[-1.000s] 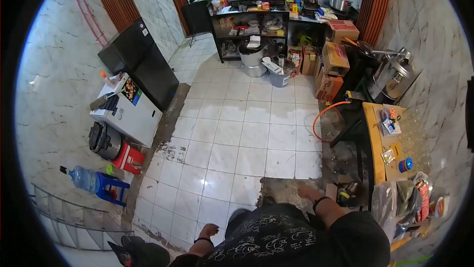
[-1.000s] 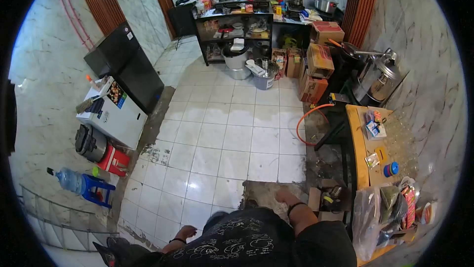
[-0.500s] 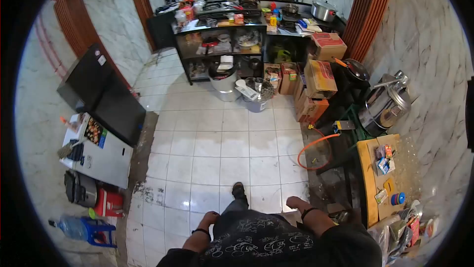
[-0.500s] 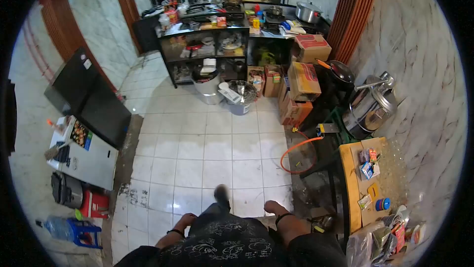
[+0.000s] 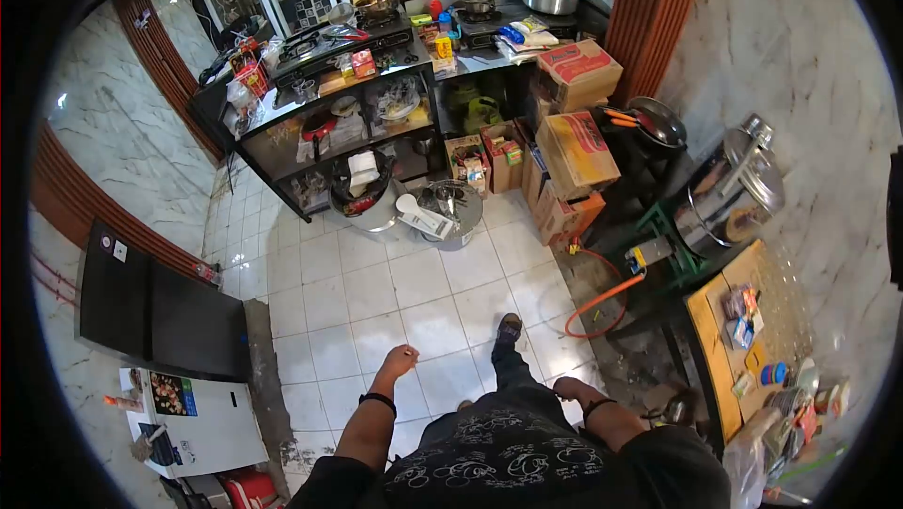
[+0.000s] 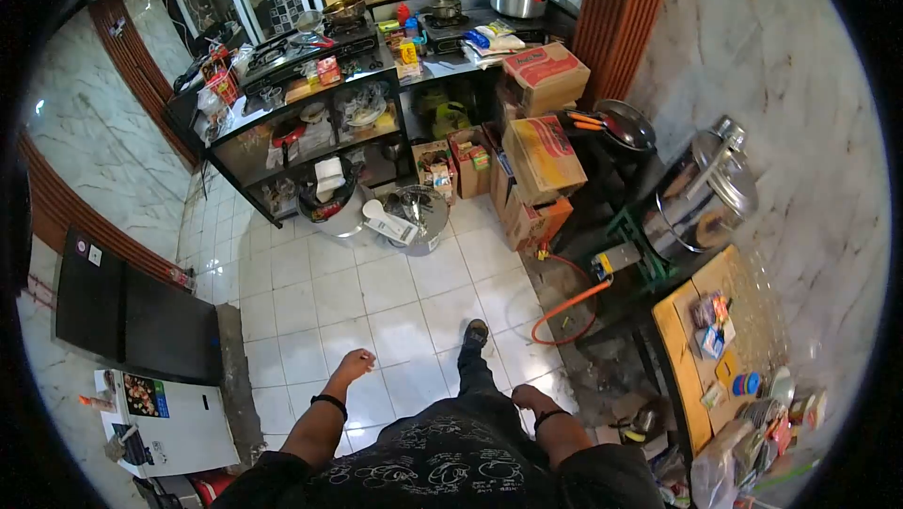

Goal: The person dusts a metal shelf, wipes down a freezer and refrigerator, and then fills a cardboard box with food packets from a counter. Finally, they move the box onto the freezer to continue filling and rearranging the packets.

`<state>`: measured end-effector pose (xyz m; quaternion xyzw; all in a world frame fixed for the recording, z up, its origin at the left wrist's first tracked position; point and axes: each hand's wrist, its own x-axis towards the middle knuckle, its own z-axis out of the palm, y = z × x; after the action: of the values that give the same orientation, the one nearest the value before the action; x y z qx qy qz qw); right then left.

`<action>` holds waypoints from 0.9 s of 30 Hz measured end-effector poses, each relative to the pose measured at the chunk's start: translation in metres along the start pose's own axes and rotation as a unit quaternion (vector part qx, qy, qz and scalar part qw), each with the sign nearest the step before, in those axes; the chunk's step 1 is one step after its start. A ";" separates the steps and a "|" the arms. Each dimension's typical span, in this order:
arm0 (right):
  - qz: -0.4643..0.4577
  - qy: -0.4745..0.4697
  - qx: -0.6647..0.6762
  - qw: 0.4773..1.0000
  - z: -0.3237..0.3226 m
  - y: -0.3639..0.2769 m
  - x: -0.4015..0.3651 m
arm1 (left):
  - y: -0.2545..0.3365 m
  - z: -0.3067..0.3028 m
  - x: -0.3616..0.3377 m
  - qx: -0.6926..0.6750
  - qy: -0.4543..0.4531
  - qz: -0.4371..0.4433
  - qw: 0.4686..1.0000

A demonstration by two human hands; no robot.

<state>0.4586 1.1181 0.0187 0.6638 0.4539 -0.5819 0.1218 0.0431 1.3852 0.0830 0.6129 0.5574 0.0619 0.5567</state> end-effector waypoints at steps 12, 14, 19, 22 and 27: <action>-0.046 0.165 -0.143 0.975 -0.330 -0.073 0.094 | 0.035 -0.014 0.076 -0.096 -0.062 -0.300 0.947; -0.077 0.193 -0.114 0.971 -0.370 -0.093 0.095 | 0.033 -0.027 0.092 -0.079 -0.122 -0.297 0.944; -0.110 0.270 0.018 0.956 -0.411 -0.122 0.096 | -0.006 -0.053 0.192 0.013 -0.174 -0.216 0.961; -0.084 0.234 0.052 0.967 -0.410 -0.116 0.117 | 0.074 -0.078 0.250 0.033 -0.090 -0.154 0.983; -0.024 0.083 0.104 0.991 -0.396 -0.099 0.151 | 0.219 -0.126 0.317 0.064 -0.010 0.016 0.998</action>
<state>0.6333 1.5166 0.0378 0.7077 0.4155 -0.5714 0.0000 0.2076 1.7533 0.1219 0.6567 0.5447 0.0296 0.5208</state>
